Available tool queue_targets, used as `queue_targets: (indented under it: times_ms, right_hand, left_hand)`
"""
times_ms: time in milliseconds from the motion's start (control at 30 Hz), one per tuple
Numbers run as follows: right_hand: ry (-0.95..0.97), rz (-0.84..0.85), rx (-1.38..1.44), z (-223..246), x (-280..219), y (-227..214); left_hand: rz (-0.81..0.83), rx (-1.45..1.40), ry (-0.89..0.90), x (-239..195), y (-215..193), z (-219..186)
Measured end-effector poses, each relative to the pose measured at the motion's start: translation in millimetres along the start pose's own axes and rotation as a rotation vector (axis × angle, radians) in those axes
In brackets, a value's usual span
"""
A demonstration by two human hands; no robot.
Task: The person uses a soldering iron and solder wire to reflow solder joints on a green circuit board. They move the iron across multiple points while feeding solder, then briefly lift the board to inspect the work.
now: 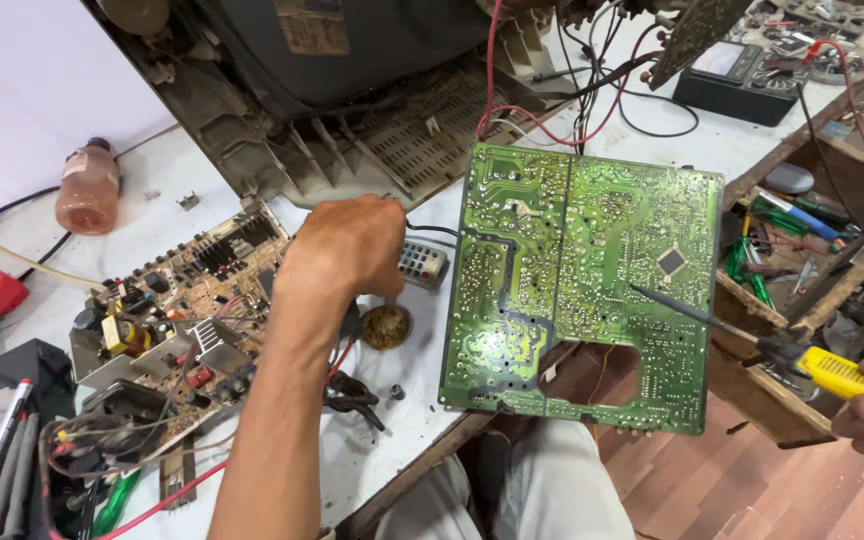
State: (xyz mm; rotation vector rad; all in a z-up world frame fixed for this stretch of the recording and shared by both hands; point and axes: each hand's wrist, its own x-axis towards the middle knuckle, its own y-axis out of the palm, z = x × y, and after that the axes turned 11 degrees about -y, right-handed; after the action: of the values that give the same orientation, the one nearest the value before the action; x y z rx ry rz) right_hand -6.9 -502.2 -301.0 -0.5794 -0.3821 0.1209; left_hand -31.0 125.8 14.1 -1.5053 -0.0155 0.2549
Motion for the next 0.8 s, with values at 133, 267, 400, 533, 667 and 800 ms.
queue_targets:
  times_ms: [133, 267, 400, 533, 667, 800]
  right_hand:
    - [0.054, -0.051, 0.049, -0.6, 1.5, 0.4]
    - [-0.051, -0.106, 0.074, 58.0, 2.4, 1.7]
    - [-0.119, -0.219, 0.030, 225.2, -0.5, 12.8]
    - [-0.151, -0.216, -0.029, 318.5, 16.4, 20.2]
    - [-0.176, -0.203, -0.061, 333.5, 22.4, 18.7]
    - [-0.198, -0.212, -0.062, 332.1, 21.7, 16.9]
  left_hand:
    - [0.034, 0.051, -0.052, 10.4, 12.7, -1.1]
    - [0.057, 0.060, -0.040, 14.1, 20.3, -2.0]
    - [0.101, 0.085, -0.058, 15.6, 20.4, -8.3]
    - [0.125, 0.081, -0.076, 13.3, 16.1, -14.6]
    - [0.146, 0.077, -0.105, 9.0, 9.7, -14.9]
    - [0.178, 0.092, -0.163, 5.9, 5.7, -17.7]
